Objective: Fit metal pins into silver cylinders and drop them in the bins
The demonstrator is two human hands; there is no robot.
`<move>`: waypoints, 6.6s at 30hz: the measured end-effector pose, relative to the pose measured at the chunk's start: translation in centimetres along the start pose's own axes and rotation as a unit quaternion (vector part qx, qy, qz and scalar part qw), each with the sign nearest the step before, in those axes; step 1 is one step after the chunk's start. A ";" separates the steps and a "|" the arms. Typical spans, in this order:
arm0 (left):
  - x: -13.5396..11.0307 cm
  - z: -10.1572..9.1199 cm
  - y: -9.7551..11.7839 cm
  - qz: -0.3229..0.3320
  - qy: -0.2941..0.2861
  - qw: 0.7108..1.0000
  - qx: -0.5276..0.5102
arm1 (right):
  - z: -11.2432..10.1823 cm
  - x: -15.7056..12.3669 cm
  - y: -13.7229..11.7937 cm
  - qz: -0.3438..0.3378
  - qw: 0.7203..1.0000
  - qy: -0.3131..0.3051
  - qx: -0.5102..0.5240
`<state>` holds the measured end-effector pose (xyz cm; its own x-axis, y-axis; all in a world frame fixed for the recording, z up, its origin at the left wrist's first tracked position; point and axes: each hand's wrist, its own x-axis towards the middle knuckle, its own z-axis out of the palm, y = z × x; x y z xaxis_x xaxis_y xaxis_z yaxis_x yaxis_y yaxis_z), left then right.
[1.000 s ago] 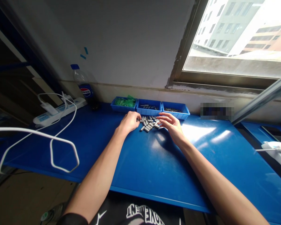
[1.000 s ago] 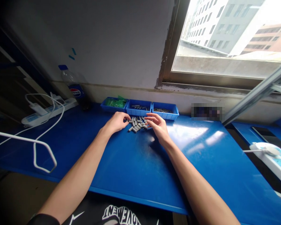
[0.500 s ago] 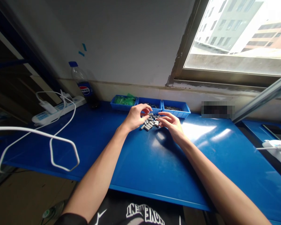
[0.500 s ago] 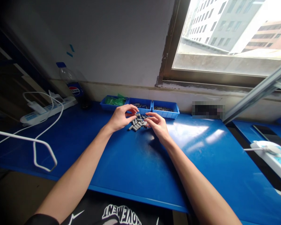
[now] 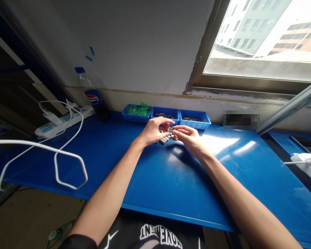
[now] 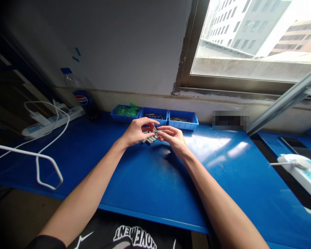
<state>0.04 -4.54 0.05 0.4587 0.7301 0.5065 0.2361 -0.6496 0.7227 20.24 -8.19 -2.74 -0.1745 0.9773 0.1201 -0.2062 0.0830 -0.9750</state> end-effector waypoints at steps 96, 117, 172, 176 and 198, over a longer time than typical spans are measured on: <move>0.0 0.1 -0.5 -0.102 0.046 0.993 -0.031 | 0.2 0.1 -0.2 -0.030 0.993 0.045 -0.107; -0.1 0.1 -0.5 -0.152 -0.018 0.978 -0.139 | 0.3 -0.2 -0.3 -0.006 0.999 -0.004 -0.036; 0.1 0.2 -0.6 -0.168 0.012 0.980 -0.109 | 0.2 0.0 0.0 -0.010 0.999 0.018 -0.036; 0.0 0.3 -0.5 -0.168 -0.010 0.978 -0.127 | 0.3 -0.1 0.0 0.002 0.999 0.020 -0.036; -1.0 -1.1 -3.0 -0.147 -0.085 0.944 0.283 | 0.0 0.0 -0.4 -0.071 0.995 0.041 -0.062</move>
<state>-2.09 -3.08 -2.06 0.4210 0.8834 0.2058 0.7725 -0.4681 0.4291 20.28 -8.21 -2.38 -0.0725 0.9660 0.2482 -0.1023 0.2403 -0.9653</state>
